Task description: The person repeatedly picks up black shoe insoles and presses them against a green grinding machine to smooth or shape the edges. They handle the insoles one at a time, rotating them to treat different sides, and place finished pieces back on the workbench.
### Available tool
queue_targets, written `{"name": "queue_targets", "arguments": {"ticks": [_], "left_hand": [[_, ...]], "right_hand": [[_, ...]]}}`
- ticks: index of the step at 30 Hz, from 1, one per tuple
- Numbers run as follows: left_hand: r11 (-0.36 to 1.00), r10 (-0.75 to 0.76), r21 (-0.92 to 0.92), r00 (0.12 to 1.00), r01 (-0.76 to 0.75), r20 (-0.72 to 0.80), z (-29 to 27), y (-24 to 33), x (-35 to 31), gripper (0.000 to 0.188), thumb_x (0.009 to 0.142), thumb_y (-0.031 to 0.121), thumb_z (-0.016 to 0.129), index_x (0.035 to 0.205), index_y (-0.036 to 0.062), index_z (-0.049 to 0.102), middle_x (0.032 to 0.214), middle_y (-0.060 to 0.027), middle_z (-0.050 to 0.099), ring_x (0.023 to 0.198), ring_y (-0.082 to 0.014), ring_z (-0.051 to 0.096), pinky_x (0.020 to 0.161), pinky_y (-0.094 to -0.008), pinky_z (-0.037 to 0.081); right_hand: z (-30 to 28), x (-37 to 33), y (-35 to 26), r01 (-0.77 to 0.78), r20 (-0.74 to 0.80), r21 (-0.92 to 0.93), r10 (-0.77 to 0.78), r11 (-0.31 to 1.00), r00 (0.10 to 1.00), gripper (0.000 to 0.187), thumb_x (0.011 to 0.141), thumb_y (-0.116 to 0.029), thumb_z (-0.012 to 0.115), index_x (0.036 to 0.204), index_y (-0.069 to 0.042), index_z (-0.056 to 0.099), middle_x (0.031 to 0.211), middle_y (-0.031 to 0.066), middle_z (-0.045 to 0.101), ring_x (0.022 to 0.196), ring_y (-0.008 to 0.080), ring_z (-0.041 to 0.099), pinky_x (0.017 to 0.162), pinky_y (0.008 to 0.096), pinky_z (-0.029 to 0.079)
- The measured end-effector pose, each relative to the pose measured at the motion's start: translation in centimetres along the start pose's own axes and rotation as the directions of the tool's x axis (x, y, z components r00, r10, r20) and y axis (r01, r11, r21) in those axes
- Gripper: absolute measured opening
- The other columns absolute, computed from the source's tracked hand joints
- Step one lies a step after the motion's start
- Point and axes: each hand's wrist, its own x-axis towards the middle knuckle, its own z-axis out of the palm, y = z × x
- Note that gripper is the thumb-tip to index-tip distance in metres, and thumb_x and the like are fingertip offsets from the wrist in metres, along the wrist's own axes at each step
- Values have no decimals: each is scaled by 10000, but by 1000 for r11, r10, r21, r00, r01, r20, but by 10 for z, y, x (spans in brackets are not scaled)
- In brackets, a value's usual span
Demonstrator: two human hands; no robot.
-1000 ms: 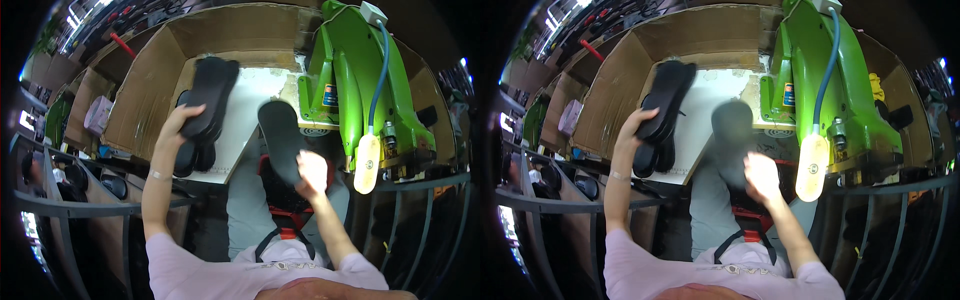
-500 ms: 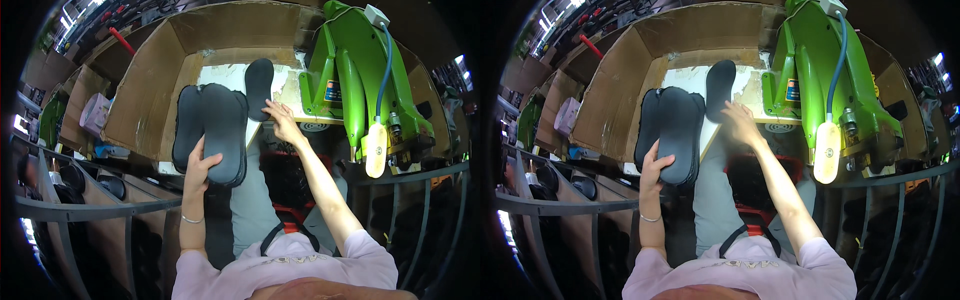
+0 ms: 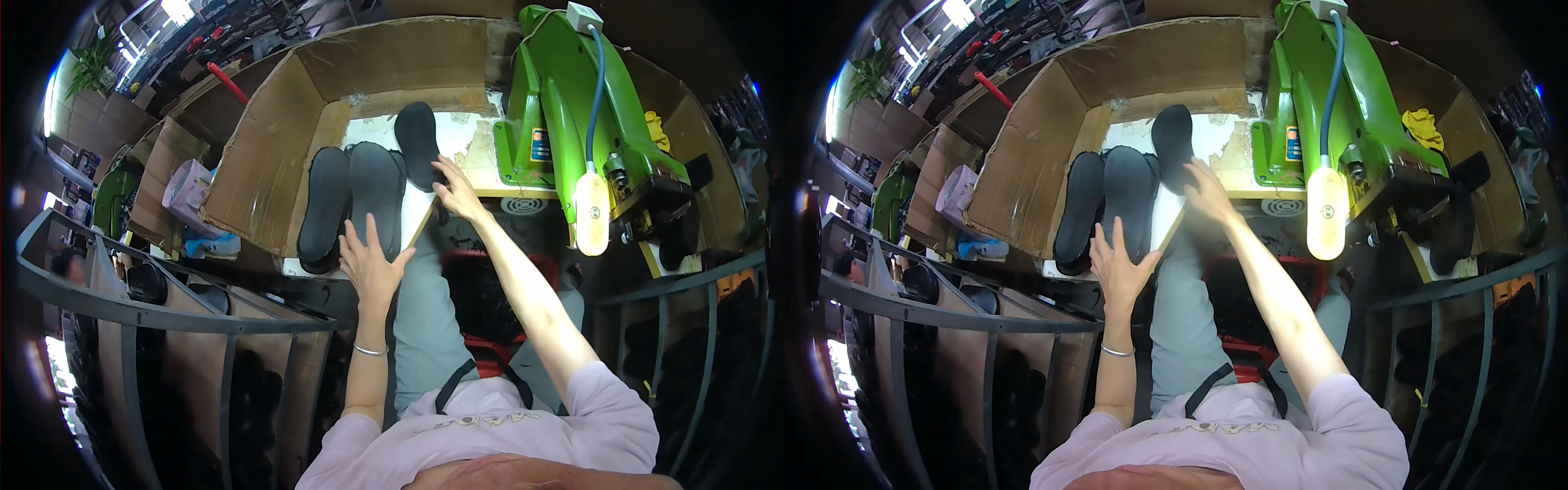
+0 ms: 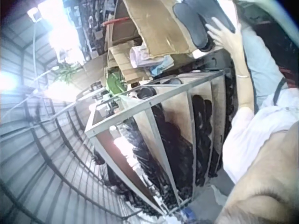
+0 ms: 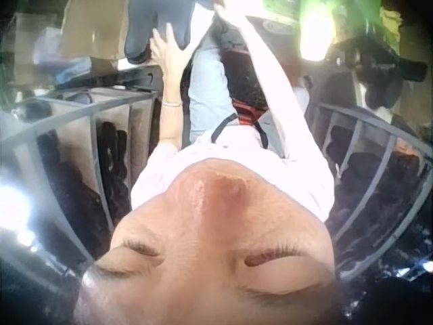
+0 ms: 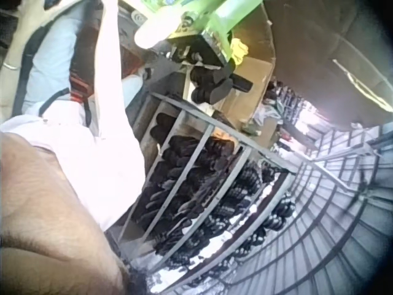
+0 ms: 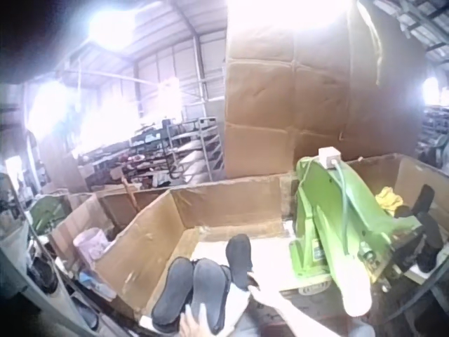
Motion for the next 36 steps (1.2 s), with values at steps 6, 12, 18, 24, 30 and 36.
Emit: {"name": "queue_targets", "arguments": {"ticks": [6, 12, 18, 24, 30, 36], "left_hand": [[978, 210, 37, 948, -207, -241, 18, -33, -4, 387, 665, 158, 789, 1024, 44, 700, 1213, -109, 589, 1157, -369, 488, 984, -480, 398], [968, 175, -102, 911, -228, -373, -1, -30, -6, 297, 659, 53, 795, 941, 40, 700, 1096, -83, 603, 1139, -359, 491, 1001, -473, 398], [938, 281, -152, 941, -311, -188, -23, -51, 5, 133, 768, 2, 693, 899, -2, 716, 974, -113, 713, 968, -289, 653, 1029, -432, 435], [815, 116, -511, 941, -273, -317, -88, 1, -6, 113, 773, -81, 621, 863, -34, 669, 900, -118, 709, 1034, -318, 641, 1050, -457, 404], [512, 413, -833, 910, -207, 28, -112, 103, -95, 102, 722, -92, 627, 808, -39, 641, 817, -167, 690, 767, -238, 672, 780, -323, 536], [-84, 399, -796, 752, 600, 525, 3, 176, -119, 248, 815, -54, 652, 1062, -48, 641, 1010, -112, 680, 900, -165, 643, 850, -295, 512]], "right_hand": [[-32, -135, -21, -221, 55, 141, 216, 965, 975, 415, 800, -38, 650, 1209, -45, 575, 1346, 170, 509, 1282, 303, 462, 1010, 395, 433], [-70, -271, -21, -506, 183, 326, 471, 799, 863, 315, 803, 15, 633, 1118, 2, 621, 1107, 107, 610, 946, 189, 625, 781, 280, 516], [-79, -329, -19, -724, 317, 400, 657, 562, 685, 294, 826, 28, 616, 1119, 6, 633, 968, 88, 668, 820, 107, 631, 745, 253, 523], [-84, -324, -32, -645, 291, 521, 594, 559, 750, 383, 822, 36, 630, 1200, -9, 596, 1073, 104, 664, 903, 141, 635, 785, 263, 517], [-147, -289, -72, -302, -128, 469, 402, 830, 906, 1182, 596, -204, 902, 1521, -93, 174, 1571, 133, 185, 1359, 296, 382, 1018, 456, 412], [-166, -369, -29, -639, 153, 688, 793, 343, 590, 519, 648, 69, 770, 1147, -7, 649, 1047, 46, 693, 1000, 145, 622, 874, 293, 495]]}}
